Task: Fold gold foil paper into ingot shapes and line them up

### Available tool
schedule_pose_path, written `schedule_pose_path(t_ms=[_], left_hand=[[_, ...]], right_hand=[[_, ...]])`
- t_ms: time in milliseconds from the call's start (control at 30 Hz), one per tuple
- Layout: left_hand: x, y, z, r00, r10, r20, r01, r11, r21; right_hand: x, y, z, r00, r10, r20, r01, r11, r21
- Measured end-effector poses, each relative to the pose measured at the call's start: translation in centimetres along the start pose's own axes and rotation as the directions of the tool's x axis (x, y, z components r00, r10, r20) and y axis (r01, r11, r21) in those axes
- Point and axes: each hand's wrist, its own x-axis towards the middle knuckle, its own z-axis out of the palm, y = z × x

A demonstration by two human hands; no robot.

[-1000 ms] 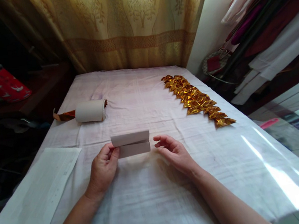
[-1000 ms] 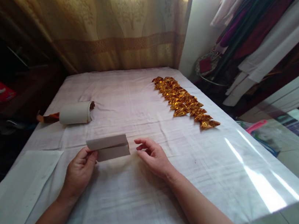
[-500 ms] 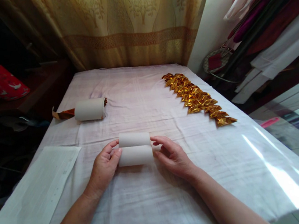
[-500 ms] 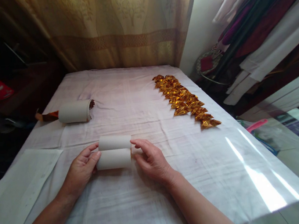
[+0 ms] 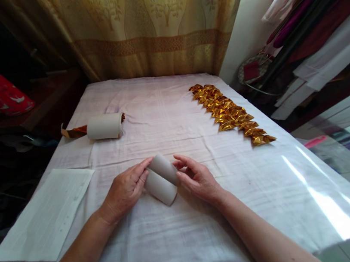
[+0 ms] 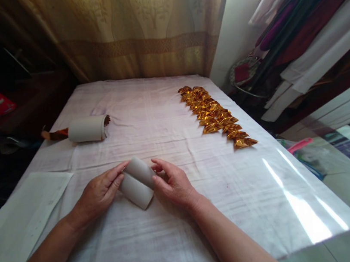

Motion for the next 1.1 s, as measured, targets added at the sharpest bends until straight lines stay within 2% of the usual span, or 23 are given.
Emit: schedule_pose_path(t_ms=[200, 333, 433, 533, 667, 800, 867, 967, 1033, 1100], left_hand=[[3.7, 0.3, -0.5, 0.978, 0.13, 0.165, -0.153, 0.98, 0.131], [6.2, 0.8, 0.5, 0.965, 0.109, 0.239, -0.162, 0.963, 0.215], [7.1, 1.0, 1.5, 0.959, 0.093, 0.267, -0.15, 0.968, 0.202], [7.2, 1.0, 1.9, 0.973, 0.02, 0.231, -0.057, 0.986, 0.156], [6.6, 1.0, 1.2, 0.972, -0.158, 0.175, 0.125, 0.975, 0.185], [6.1, 1.1, 0.3, 0.931, -0.348, 0.107, 0.316, 0.919, 0.235], [6.0, 1.0, 0.1, 0.908, -0.41, 0.083, 0.388, 0.899, 0.202], [5.8, 0.6, 0.0, 0.885, -0.456, 0.09, 0.448, 0.888, 0.101], [5.7, 0.1, 0.2, 0.876, -0.467, 0.12, 0.469, 0.883, 0.009], [5.6, -0.5, 0.6, 0.871, -0.463, 0.165, 0.483, 0.869, -0.108]], right_hand=[[0.0, -0.5, -0.5, 0.998, 0.051, 0.021, -0.051, 0.998, -0.031], [0.0, -0.8, -1.4, 0.997, 0.067, 0.035, -0.063, 0.993, -0.104], [-0.1, -0.7, -1.8, 0.997, 0.064, 0.051, -0.054, 0.983, -0.178], [-0.1, -0.3, -1.9, 0.997, 0.073, 0.029, -0.065, 0.976, -0.21], [0.2, 0.4, -2.1, 0.997, 0.059, -0.058, -0.071, 0.97, -0.232], [0.2, 0.4, -2.4, 0.982, -0.107, -0.156, 0.051, 0.944, -0.326], [0.1, 0.0, -2.2, 0.971, -0.221, -0.09, 0.176, 0.917, -0.358], [-0.2, -0.8, -1.4, 0.938, -0.33, 0.107, 0.345, 0.858, -0.381], [-0.2, -1.1, -1.0, 0.927, -0.333, 0.174, 0.375, 0.834, -0.405], [-0.2, -1.2, -0.7, 0.933, -0.322, 0.163, 0.36, 0.83, -0.425]])
